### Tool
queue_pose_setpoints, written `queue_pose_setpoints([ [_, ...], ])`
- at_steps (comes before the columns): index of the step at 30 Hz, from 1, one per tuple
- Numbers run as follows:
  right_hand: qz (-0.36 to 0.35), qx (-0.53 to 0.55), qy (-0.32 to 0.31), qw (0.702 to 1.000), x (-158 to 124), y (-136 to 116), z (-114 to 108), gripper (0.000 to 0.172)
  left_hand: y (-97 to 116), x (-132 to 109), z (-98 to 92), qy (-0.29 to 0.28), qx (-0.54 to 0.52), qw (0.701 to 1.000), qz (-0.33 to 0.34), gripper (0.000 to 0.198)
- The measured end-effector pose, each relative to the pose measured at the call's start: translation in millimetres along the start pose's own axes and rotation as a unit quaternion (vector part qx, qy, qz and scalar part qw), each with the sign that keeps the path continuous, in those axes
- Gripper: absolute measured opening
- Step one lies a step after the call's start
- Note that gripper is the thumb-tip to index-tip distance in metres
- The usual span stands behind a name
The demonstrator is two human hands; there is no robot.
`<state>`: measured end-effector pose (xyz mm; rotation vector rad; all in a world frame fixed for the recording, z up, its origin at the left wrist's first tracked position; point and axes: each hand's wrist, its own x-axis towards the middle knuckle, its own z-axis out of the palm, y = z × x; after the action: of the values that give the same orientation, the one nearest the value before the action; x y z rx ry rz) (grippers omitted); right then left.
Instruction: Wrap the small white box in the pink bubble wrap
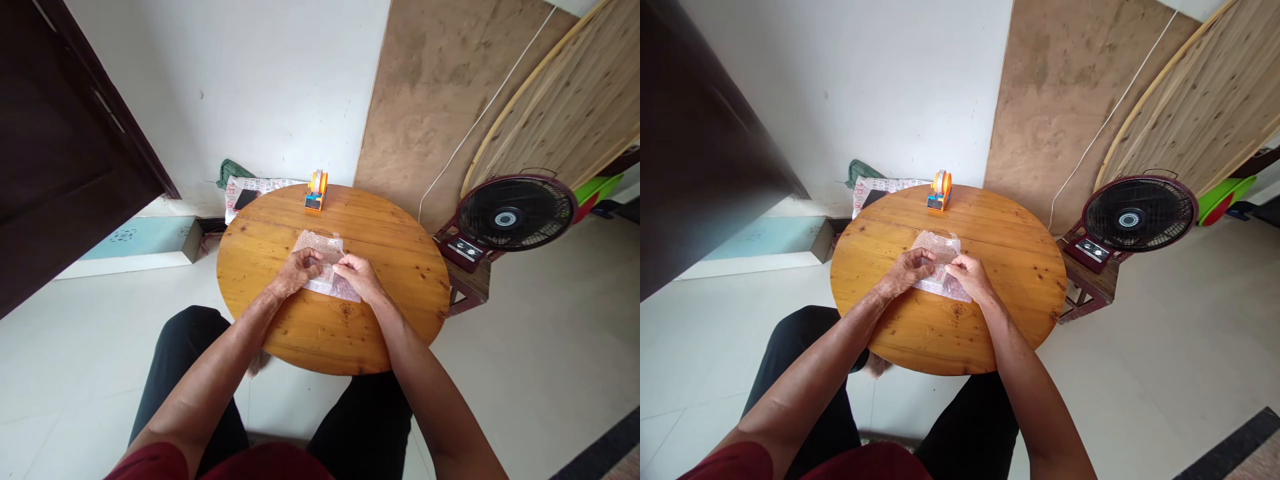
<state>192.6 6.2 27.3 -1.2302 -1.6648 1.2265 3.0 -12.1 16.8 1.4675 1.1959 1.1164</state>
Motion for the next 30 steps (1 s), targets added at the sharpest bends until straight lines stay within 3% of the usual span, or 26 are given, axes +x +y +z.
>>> queue_pose_setpoints([
  [9, -0.004, -0.006, -0.016, 1.0, 0, -1, -1, 0.026, 5, 1, -2.9, -0.035, -0.076, 0.995, -0.05, 0.042],
  [12, -0.059, -0.016, -0.019, 0.998, 2, 2, -3, 0.018, 7, 0, -4.2, -0.039, -0.088, 0.993, -0.064, 0.045],
  [15, -0.158, -0.041, -0.036, 0.986, 3, 3, -3, 0.01, 8, -1, -4.9, -0.043, -0.09, 0.993, -0.063, 0.046],
  [18, -0.219, -0.078, -0.046, 0.972, 2, 3, -1, 0.013, 7, -1, -5.6, -0.047, -0.092, 0.993, -0.059, 0.048],
  [25, -0.236, -0.108, -0.055, 0.964, 3, 5, -3, 0.015, 0, 3, -6.0, -0.055, -0.097, 0.992, -0.055, 0.049],
  [30, -0.236, -0.114, -0.058, 0.963, 6, 11, -5, 0.015, 6, 1, -14.8, -0.056, -0.059, 0.994, -0.068, 0.047],
])
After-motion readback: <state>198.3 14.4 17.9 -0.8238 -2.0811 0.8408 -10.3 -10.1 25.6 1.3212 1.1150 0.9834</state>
